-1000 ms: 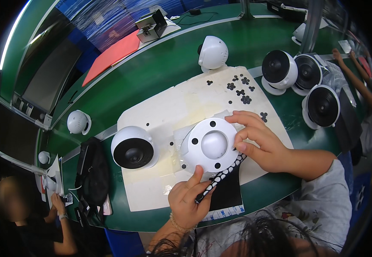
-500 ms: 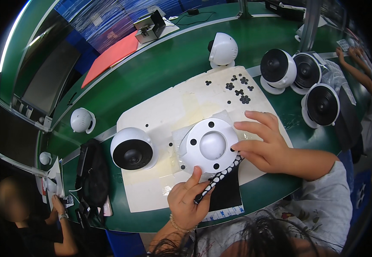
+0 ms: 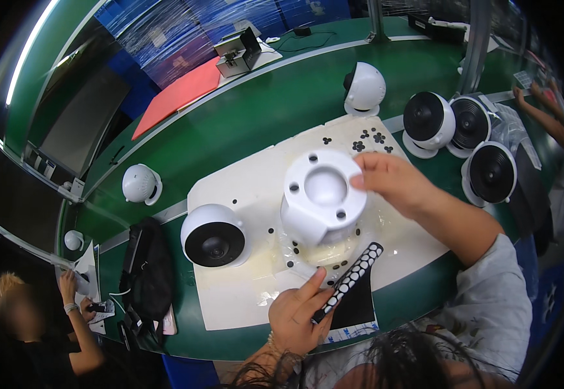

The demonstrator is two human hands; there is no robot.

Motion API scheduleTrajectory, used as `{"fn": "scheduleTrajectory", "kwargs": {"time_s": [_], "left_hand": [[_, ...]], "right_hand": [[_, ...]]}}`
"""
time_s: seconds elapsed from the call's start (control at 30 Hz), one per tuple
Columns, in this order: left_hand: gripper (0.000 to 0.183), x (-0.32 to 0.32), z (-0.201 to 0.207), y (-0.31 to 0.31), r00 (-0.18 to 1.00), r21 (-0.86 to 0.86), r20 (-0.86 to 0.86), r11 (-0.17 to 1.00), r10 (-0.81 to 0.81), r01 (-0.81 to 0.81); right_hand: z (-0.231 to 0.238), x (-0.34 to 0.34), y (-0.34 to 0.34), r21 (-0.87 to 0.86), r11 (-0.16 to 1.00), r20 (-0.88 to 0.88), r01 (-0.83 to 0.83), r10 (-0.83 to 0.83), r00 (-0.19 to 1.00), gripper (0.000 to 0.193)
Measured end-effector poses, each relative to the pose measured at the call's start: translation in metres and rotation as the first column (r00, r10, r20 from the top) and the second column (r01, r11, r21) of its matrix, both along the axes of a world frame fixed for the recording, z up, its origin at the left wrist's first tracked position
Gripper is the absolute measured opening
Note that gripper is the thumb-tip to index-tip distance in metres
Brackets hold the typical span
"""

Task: The person assembles white dome security cameras at a workstation. They repeatedly pick up camera housings, place them on a jig, and insert small black circular components into the holes around the central lens area. The person handles the components by hand, pressing them into place before moving to the next unit.

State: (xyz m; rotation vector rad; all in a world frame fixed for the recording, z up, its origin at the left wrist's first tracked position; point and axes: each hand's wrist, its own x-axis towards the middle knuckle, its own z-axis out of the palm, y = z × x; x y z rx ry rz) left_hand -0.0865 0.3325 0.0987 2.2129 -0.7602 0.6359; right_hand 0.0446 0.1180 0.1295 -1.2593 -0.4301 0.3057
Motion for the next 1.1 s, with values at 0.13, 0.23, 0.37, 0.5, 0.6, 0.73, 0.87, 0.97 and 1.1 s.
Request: {"fn": "scheduleTrajectory", "kwargs": {"time_s": [0.13, 0.23, 0.37, 0.5, 0.6, 0.73, 0.87, 0.97, 1.1], "left_hand": [[0.034, 0.0, 0.002, 0.003, 0.997, 0.026, -0.039, 0.997, -0.07, 0.071], [0.036, -0.003, 0.007, 0.004, 0.995, 0.064, -0.056, 0.994, -0.088, 0.092], [0.032, 0.001, 0.006, 0.004, 0.994, 0.092, -0.062, 0.991, -0.087, 0.093], [0.037, -0.003, 0.003, 0.008, 0.987, 0.089, -0.138, 0.991, -0.088, 0.101], [0.038, -0.004, 0.0, 0.009, 0.986, 0.027, -0.139, 0.995, -0.088, 0.093], [0.036, -0.004, 0.0, 0.001, 0.98, -0.039, -0.152, 0.992, -0.126, 0.121], [0.035, -0.003, 0.003, -0.002, 0.977, -0.11, -0.186, 0.99, -0.107, 0.087], [0.029, 0.002, -0.004, -0.002, 0.976, -0.192, -0.186, 0.979, -0.11, 0.074], [0.028, 0.005, -0.003, -0.002, 0.98, -0.069, -0.029, 0.978, -0.197, 0.195]], "right_hand": [[0.007, 0.055, 0.019, -0.368, 0.735, 0.727, 0.569, -0.154, 0.669, 0.017], [-0.035, 0.134, 0.043, -0.12, 0.449, 0.99, 0.885, 0.126, 0.071, 0.016], [-0.078, 0.196, 0.054, -0.344, 0.325, 0.922, 0.881, 0.296, 0.251, 0.017], [-0.071, 0.192, 0.05, -0.67, 0.363, 0.735, 0.648, 0.202, 0.647, 0.027], [-0.073, 0.17, 0.016, -0.649, 0.197, 0.745, 0.735, -0.026, 0.666, 0.043], [-0.083, 0.167, -0.047, -0.526, -0.164, 0.841, 0.834, -0.25, 0.481, 0.053], [-0.101, 0.177, -0.064, -0.244, -0.21, 0.939, 0.947, -0.295, 0.177, 0.037], [-0.08, 0.157, -0.062, -0.177, -0.122, 0.952, 0.977, -0.274, 0.138, 0.025], [-0.046, 0.115, -0.05, -0.083, 0.162, 0.982, 0.983, -0.156, 0.108, 0.017]]}}
